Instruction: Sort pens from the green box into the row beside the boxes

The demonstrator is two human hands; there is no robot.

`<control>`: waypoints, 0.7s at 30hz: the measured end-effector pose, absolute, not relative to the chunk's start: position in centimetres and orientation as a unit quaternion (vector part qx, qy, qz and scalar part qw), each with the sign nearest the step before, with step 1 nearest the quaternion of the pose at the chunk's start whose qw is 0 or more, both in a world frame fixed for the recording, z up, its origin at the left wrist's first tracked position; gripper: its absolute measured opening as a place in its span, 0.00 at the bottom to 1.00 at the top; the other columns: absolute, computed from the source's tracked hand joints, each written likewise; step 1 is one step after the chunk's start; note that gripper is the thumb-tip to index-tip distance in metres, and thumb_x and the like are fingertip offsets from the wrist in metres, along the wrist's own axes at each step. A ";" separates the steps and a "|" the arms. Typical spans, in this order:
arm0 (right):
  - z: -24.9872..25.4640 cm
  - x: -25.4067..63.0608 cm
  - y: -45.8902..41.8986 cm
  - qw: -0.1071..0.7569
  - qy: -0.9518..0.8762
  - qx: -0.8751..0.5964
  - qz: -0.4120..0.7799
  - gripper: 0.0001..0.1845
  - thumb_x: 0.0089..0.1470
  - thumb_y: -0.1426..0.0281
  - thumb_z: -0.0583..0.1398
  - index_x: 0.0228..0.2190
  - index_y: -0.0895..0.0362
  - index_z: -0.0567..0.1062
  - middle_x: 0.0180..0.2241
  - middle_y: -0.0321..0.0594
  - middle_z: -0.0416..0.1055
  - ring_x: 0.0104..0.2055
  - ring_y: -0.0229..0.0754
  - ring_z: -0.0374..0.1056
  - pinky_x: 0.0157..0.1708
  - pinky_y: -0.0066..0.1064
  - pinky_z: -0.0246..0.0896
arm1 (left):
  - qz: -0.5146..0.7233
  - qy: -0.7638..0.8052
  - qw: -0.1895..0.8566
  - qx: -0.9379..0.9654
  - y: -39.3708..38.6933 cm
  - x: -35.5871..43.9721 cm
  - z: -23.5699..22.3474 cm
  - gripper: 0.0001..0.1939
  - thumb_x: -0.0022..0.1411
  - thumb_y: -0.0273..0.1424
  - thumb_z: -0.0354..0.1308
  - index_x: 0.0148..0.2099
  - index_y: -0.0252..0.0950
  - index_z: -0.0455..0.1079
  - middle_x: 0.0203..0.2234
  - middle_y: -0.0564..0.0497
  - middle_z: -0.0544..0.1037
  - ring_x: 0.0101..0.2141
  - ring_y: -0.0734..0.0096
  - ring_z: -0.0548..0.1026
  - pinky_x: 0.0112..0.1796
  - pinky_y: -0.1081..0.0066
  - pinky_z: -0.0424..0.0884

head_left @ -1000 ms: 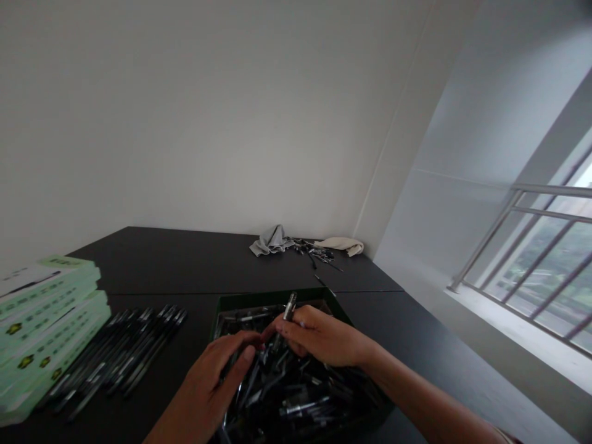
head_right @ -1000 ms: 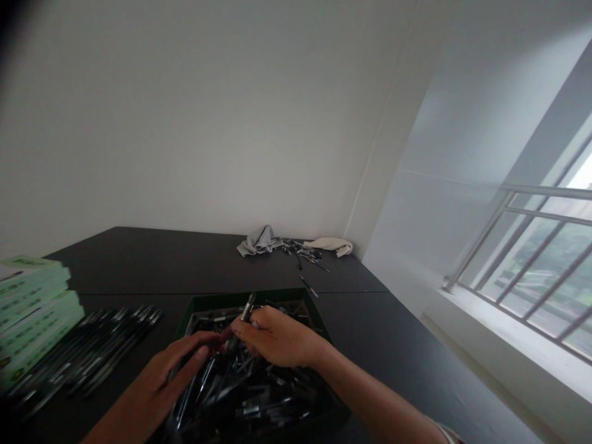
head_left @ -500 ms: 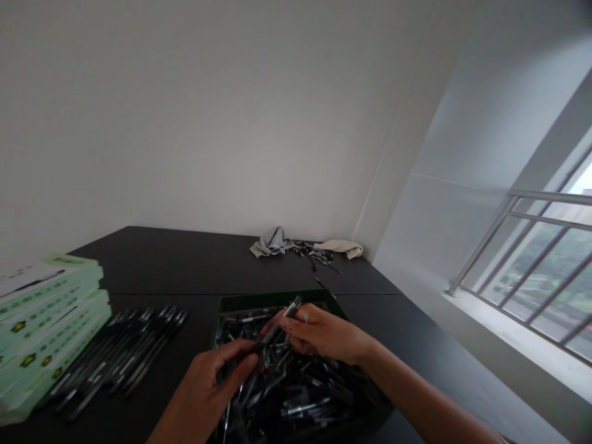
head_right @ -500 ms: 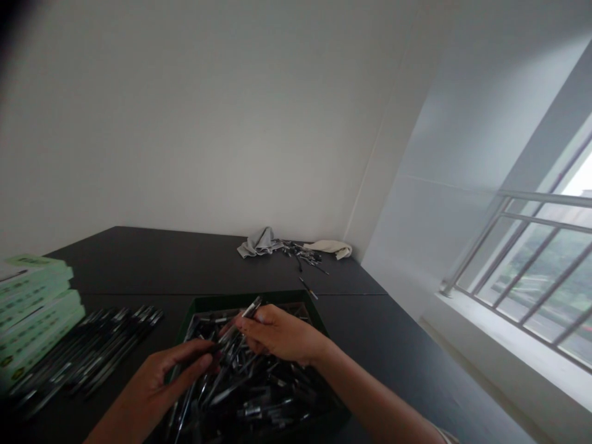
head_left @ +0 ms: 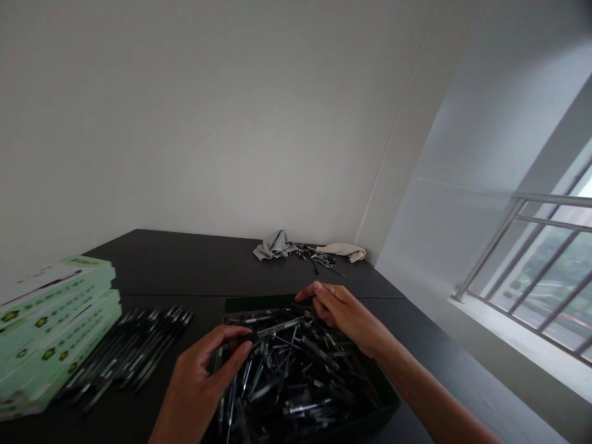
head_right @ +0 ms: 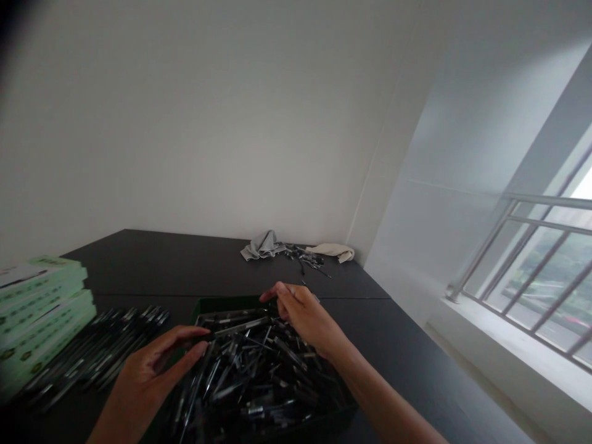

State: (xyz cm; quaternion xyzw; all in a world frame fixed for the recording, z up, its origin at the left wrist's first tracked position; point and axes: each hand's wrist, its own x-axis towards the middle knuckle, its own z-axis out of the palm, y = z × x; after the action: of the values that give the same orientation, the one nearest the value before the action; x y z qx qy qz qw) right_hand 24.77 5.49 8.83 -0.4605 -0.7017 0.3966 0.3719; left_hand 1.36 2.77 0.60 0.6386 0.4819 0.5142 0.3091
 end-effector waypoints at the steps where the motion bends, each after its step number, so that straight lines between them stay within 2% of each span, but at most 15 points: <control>1: 9.2 24.8 5.3 0.392 -0.694 -0.449 0.405 0.25 0.61 0.56 0.46 0.35 0.63 0.72 0.19 0.30 0.48 0.20 0.33 0.44 0.20 0.28 0.39 | 0.528 0.472 0.306 0.636 2.7 1.3 0.7 0.10 0.54 0.41 0.60 0.36 0.42 0.74 0.30 0.55 0.78 0.36 0.66 0.76 0.38 0.72 0.70; 4: 10.0 24.9 4.6 0.445 -0.662 -0.412 0.440 0.25 0.61 0.55 0.46 0.34 0.62 0.72 0.19 0.30 0.47 0.20 0.33 0.41 0.20 0.29 0.37 | 0.546 0.455 0.303 0.635 2.2 1.3 1.4 0.08 0.55 0.39 0.60 0.35 0.41 0.73 0.27 0.55 0.75 0.32 0.70 0.75 0.35 0.76 0.71; 6: 10.5 24.9 4.1 0.473 -0.640 -0.391 0.462 0.24 0.61 0.55 0.47 0.34 0.60 0.72 0.19 0.30 0.46 0.21 0.33 0.40 0.20 0.29 0.36 | 0.565 0.432 0.305 0.633 1.9 1.4 1.8 0.07 0.56 0.38 0.59 0.35 0.41 0.72 0.30 0.54 0.76 0.34 0.71 0.75 0.37 0.77 0.70; 9: 11.1 24.7 3.0 0.498 -0.612 -0.360 0.499 0.17 0.59 0.58 0.54 0.36 0.58 0.73 0.23 0.32 0.52 0.24 0.33 0.45 0.23 0.27 0.43 | 0.580 0.399 0.323 0.632 1.4 1.5 2.4 0.06 0.61 0.36 0.54 0.37 0.42 0.70 0.33 0.54 0.77 0.38 0.71 0.75 0.40 0.78 0.69; 11: 11.6 24.4 2.1 0.500 -0.592 -0.321 0.544 0.12 0.56 0.63 0.58 0.38 0.57 0.74 0.28 0.35 0.57 0.28 0.33 0.50 0.28 0.26 0.49 | 0.568 0.393 0.334 0.641 1.1 1.5 2.5 0.06 0.64 0.36 0.51 0.39 0.43 0.68 0.30 0.56 0.79 0.34 0.73 0.76 0.37 0.78 0.70; 14: 12.0 23.6 1.3 0.511 -0.563 -0.240 0.604 0.11 0.58 0.67 0.56 0.39 0.58 0.75 0.29 0.37 0.58 0.30 0.34 0.52 0.31 0.26 0.52 | 0.559 0.405 0.314 0.652 0.8 1.5 2.3 0.06 0.63 0.37 0.51 0.38 0.43 0.67 0.26 0.57 0.78 0.30 0.74 0.76 0.33 0.80 0.71; 17: 12.0 22.9 1.4 0.549 -0.563 -0.194 0.587 0.15 0.61 0.67 0.51 0.41 0.59 0.75 0.28 0.38 0.62 0.30 0.35 0.56 0.33 0.28 0.53 | 0.549 0.411 0.283 0.670 0.6 1.4 1.8 0.07 0.62 0.38 0.52 0.37 0.43 0.68 0.24 0.58 0.77 0.27 0.75 0.76 0.30 0.82 0.71; 21: 11.4 22.6 1.9 0.583 -0.587 -0.259 0.499 0.19 0.63 0.62 0.49 0.34 0.57 0.76 0.34 0.41 0.68 0.35 0.37 0.59 0.38 0.29 0.54 | 0.541 0.409 0.215 0.703 0.5 1.2 1.4 0.06 0.60 0.38 0.55 0.39 0.45 0.69 0.24 0.61 0.78 0.25 0.77 0.77 0.28 0.85 0.71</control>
State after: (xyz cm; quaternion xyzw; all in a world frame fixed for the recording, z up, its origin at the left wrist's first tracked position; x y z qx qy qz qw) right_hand 22.63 1.94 11.40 -0.2586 -0.5874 0.4987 0.5826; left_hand 1.19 0.49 1.36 0.7029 0.4093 0.5405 0.2151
